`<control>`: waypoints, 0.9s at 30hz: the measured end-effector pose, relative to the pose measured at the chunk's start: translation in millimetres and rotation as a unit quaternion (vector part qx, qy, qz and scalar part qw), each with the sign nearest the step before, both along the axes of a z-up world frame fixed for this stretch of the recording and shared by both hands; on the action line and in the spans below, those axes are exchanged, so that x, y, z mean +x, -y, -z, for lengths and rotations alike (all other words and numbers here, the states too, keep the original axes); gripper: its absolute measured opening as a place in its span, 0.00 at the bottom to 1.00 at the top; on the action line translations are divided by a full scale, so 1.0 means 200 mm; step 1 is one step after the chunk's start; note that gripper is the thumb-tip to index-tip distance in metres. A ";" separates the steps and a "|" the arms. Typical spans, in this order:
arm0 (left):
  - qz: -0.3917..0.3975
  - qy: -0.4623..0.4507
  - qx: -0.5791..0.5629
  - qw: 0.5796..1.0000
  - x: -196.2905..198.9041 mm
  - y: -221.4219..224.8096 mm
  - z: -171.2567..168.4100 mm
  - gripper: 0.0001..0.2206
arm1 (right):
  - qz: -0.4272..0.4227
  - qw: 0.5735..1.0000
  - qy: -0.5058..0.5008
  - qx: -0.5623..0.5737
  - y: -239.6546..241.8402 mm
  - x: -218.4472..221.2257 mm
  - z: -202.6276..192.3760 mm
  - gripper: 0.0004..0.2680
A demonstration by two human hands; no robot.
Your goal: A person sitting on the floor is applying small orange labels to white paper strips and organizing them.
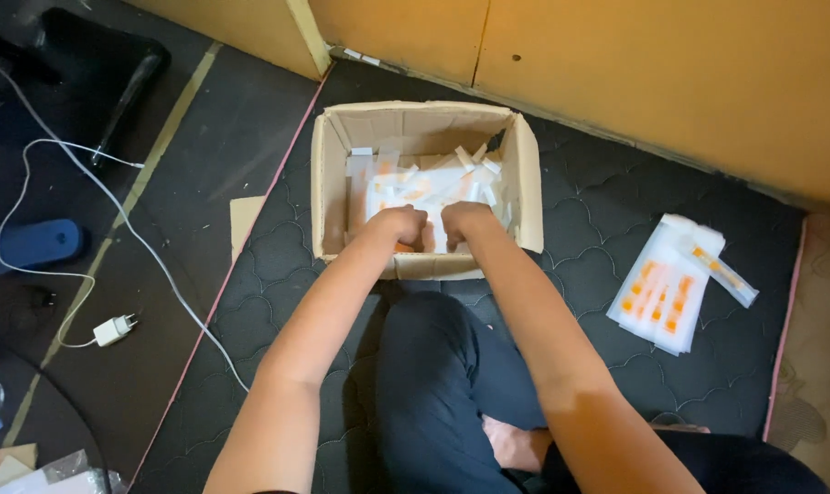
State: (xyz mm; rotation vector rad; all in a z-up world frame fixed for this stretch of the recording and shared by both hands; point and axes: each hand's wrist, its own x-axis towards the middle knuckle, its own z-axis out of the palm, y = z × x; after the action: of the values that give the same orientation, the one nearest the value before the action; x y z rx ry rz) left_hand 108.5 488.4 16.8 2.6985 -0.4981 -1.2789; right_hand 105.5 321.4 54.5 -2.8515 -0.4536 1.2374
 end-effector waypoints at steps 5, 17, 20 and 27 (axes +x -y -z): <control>-0.031 0.042 -0.033 0.998 -0.05 0.04 -0.28 0.30 | 0.032 0.999 -0.003 0.009 0.02 -0.02 -0.06 0.13; -0.178 0.145 -0.194 0.954 0.03 -0.06 -0.42 0.03 | 0.089 0.913 0.278 0.283 0.21 -0.20 -0.75 0.06; -0.233 0.111 -0.335 0.906 -0.09 -0.10 -0.69 0.10 | 0.125 0.881 0.320 0.326 0.38 -0.29 -0.89 0.04; -0.235 0.085 -0.522 0.815 -0.21 -0.02 -0.91 0.08 | 0.255 0.827 0.236 0.442 0.87 -0.43 -0.90 0.04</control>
State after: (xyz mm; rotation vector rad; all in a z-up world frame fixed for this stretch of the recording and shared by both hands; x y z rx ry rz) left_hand 65.7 492.0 198.4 1.7882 -0.3477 -0.3924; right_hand 19.6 147.7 235.2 -2.1589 -0.1530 0.1169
